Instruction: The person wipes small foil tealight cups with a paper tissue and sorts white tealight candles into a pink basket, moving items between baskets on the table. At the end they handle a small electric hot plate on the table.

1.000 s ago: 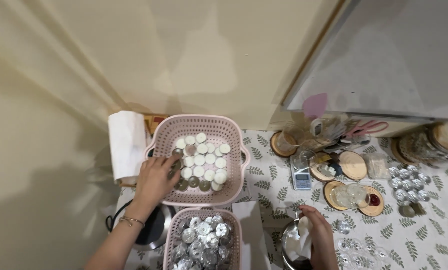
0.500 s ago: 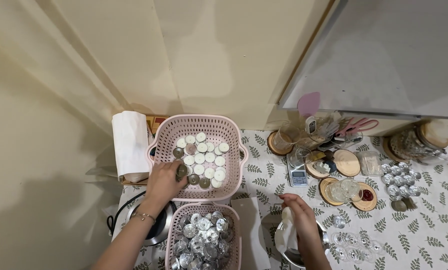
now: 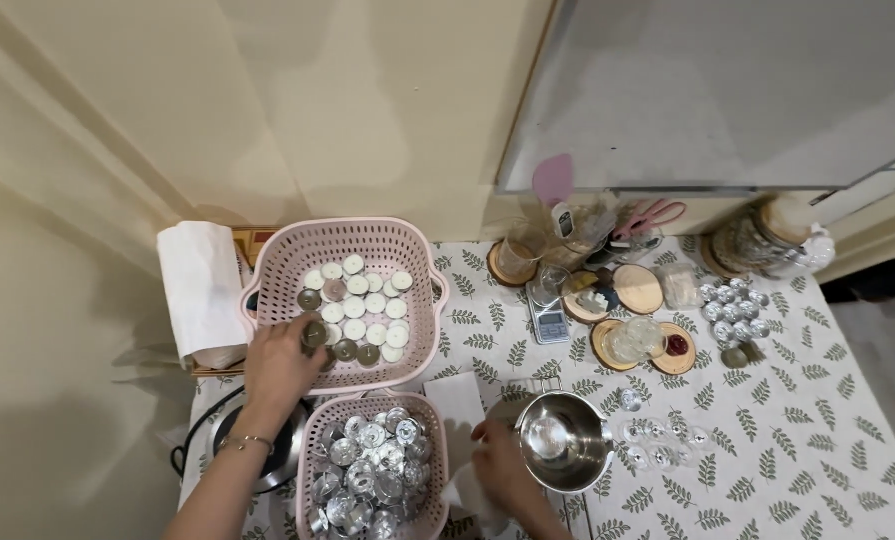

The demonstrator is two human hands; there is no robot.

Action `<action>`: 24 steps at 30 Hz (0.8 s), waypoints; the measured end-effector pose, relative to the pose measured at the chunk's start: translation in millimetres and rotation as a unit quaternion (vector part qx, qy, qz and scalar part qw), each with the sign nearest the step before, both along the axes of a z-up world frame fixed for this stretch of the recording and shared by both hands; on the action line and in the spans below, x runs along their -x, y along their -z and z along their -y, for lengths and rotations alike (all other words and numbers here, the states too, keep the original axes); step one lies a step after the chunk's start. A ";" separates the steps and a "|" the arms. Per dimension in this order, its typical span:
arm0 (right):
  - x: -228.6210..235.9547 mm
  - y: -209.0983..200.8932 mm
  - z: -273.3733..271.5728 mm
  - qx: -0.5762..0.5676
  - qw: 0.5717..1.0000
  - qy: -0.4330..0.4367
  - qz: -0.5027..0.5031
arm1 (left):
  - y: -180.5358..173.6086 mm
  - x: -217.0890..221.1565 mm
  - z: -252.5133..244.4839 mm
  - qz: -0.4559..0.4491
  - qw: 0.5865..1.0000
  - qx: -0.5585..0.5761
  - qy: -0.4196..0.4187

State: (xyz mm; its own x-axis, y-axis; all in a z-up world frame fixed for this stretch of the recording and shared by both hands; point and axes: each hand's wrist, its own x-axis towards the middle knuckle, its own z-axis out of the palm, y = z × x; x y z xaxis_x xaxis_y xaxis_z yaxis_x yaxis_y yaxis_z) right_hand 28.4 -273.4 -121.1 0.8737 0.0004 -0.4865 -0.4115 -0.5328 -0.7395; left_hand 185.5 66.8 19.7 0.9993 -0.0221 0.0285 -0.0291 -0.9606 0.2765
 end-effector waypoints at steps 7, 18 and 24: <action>-31.2 -85.1 -38.8 0.200 0.966 -0.052 0.152 | -15.3 29.0 -16.7 0.046 0.997 0.045 -0.033; -187.1 -132.4 -174.0 0.195 0.905 -0.373 0.068 | -28.7 38.3 -15.3 0.014 0.983 0.168 -0.080; -200.0 -112.9 -191.1 0.231 0.884 -0.406 0.022 | -27.6 45.6 -35.5 -0.033 0.970 0.191 -0.148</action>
